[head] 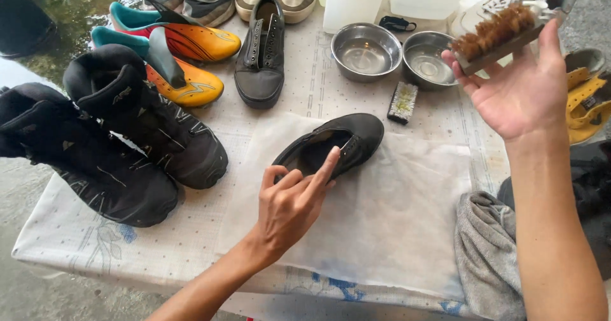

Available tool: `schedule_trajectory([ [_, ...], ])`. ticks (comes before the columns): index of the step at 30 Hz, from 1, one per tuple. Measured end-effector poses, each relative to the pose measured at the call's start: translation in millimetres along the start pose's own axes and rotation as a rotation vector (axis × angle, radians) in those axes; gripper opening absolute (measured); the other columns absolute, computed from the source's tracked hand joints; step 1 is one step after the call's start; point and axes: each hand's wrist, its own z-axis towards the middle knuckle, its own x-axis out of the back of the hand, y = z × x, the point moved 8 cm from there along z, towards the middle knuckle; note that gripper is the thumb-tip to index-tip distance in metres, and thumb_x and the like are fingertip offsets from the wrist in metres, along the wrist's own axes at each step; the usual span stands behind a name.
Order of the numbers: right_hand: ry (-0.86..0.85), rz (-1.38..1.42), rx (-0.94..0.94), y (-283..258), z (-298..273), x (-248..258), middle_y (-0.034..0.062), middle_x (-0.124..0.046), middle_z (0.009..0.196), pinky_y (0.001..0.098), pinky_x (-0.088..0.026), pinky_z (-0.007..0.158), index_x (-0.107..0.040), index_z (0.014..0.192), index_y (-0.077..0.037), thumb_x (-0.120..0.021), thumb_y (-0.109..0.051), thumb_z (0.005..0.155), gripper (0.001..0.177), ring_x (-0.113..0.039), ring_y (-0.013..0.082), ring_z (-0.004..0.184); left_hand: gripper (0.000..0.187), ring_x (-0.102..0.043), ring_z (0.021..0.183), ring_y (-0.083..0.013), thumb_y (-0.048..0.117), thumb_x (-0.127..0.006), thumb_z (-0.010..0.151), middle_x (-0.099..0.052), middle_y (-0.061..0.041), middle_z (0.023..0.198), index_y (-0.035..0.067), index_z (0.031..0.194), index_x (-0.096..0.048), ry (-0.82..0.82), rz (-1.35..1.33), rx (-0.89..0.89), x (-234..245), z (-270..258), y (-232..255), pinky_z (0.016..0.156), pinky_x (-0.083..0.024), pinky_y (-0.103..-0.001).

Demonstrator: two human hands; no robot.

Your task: The person wipes a black sneaker with a cloth, then dips a brush into a bowl of water and scrubs the shoe's upper and toe area. The person continues to scrub the shoe with the brush while holding it steady with the other hand.

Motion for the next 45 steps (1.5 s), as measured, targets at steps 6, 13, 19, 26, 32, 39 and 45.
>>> schedule_trajectory([
  [6,0.062,-0.035,-0.11,31,-22,22,0.0158,-0.059,0.129,0.0443,-0.06,0.1,-0.059,0.131,-0.018,-0.053,-0.045,0.087,0.052,-0.063,0.0352,0.123,0.082,-0.057,0.064,-0.0102,0.051,-0.078,0.095,-0.068,0.006,0.078,0.016,0.158,-0.038,-0.271,-0.081,-0.016,-9,-5,-15,0.066,-0.044,-0.03],
  [13,-0.214,-0.729,0.414,78,-44,49,0.0196,-0.053,0.143,0.0406,-0.047,0.116,-0.06,0.13,-0.004,-0.061,-0.026,0.084,0.051,-0.06,0.0285,0.128,0.05,-0.056,0.13,-0.0437,0.043,-0.047,0.103,-0.062,-0.018,0.14,0.013,0.143,-0.058,-0.666,-0.672,0.279,-25,57,-68,0.108,-0.041,-0.058],
  [19,-0.384,-1.179,0.698,100,-96,-12,0.0125,-0.053,0.138,0.0406,-0.048,0.114,-0.067,0.131,-0.008,-0.08,-0.04,0.073,0.068,-0.057,0.0304,0.135,0.074,-0.025,0.15,-0.0504,0.053,-0.014,0.105,-0.035,-0.026,0.162,0.003,0.155,-0.038,-0.845,-1.166,0.299,-64,40,-53,0.122,-0.016,-0.063],
  [26,-0.452,-1.28,0.934,121,-122,-38,0.0231,-0.053,0.14,0.0432,-0.053,0.108,-0.072,0.126,-0.007,-0.085,-0.042,0.073,0.065,-0.061,0.0397,0.131,0.068,-0.018,0.157,-0.0339,0.05,-0.029,0.106,-0.031,-0.015,0.167,0.007,0.158,-0.038,-0.688,-1.51,0.439,-93,4,-71,0.128,-0.008,-0.049],
  [32,-0.232,-1.447,0.983,117,-117,-36,0.027,-0.046,0.142,0.0548,-0.055,0.114,-0.064,0.134,0.004,-0.075,-0.021,0.094,0.049,-0.063,0.0447,0.125,0.074,-0.015,0.162,-0.0259,0.039,-0.057,0.095,-0.023,-0.011,0.171,0.015,0.159,-0.029,-0.807,-1.55,0.353,-83,8,-69,0.13,-0.009,-0.048],
  [39,-0.355,-1.419,0.935,127,-120,-43,0.0303,-0.04,0.147,0.0549,-0.055,0.115,-0.062,0.135,0.001,-0.068,-0.032,0.094,0.053,-0.059,0.0483,0.132,0.073,-0.047,0.117,-0.0186,0.049,-0.062,0.086,-0.057,-0.004,0.122,0.017,0.149,-0.043,-0.557,-1.196,0.296,-46,35,-76,0.111,-0.034,-0.04],
  [45,-0.417,-1.421,0.92,131,-129,-52,0.0313,-0.044,0.146,0.0512,-0.055,0.111,-0.062,0.136,-0.003,-0.071,-0.041,0.092,0.058,-0.056,0.0465,0.135,0.069,-0.063,0.079,-0.012,0.044,-0.042,0.09,-0.073,0.008,0.085,0.015,0.153,-0.039,-0.468,-0.814,0.184,-31,37,-71,0.095,-0.035,-0.038],
])
